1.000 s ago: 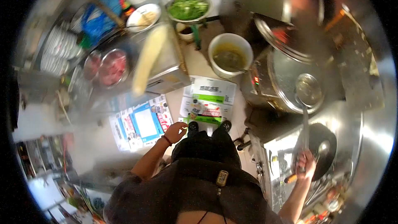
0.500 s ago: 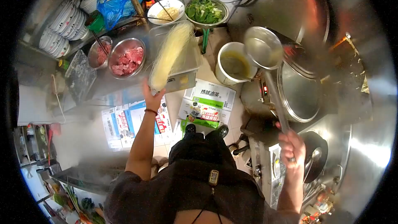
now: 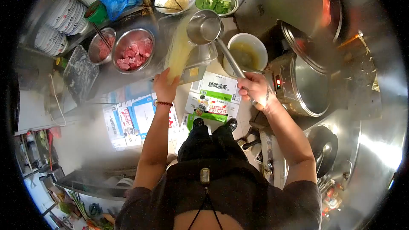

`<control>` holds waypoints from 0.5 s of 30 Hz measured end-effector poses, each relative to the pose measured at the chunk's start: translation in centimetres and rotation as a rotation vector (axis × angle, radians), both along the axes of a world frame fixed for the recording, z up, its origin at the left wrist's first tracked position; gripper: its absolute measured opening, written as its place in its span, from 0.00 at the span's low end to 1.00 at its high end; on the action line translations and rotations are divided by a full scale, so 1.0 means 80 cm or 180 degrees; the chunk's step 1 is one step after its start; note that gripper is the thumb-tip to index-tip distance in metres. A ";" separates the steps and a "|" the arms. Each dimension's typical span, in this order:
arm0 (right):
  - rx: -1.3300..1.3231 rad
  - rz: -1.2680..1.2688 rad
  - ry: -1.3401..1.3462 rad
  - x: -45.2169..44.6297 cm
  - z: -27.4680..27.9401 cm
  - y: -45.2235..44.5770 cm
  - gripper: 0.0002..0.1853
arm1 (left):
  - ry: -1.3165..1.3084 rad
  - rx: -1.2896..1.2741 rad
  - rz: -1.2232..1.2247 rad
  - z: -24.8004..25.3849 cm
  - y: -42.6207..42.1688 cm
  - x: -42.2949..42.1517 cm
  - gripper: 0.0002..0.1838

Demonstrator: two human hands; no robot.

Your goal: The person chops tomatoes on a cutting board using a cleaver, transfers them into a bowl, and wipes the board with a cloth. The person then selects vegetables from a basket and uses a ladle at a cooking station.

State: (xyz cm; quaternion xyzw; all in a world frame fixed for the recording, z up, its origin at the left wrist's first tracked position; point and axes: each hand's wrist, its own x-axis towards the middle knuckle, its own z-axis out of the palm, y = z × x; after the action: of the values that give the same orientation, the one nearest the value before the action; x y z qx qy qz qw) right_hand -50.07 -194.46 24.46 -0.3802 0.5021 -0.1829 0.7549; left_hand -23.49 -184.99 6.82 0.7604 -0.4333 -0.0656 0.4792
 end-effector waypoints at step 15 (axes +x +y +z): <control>-0.3626 0.0869 0.1648 0.014 -0.048 -0.035 0.15 | -0.0171 0.0955 -0.0431 0.008 -0.052 0.009 0.20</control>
State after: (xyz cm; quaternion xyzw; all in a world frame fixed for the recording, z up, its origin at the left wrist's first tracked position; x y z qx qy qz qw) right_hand -48.92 -197.25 20.60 -0.8142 0.4393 -0.2255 0.3053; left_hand -22.77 -189.12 7.50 0.7940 -0.4815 -0.1414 0.3430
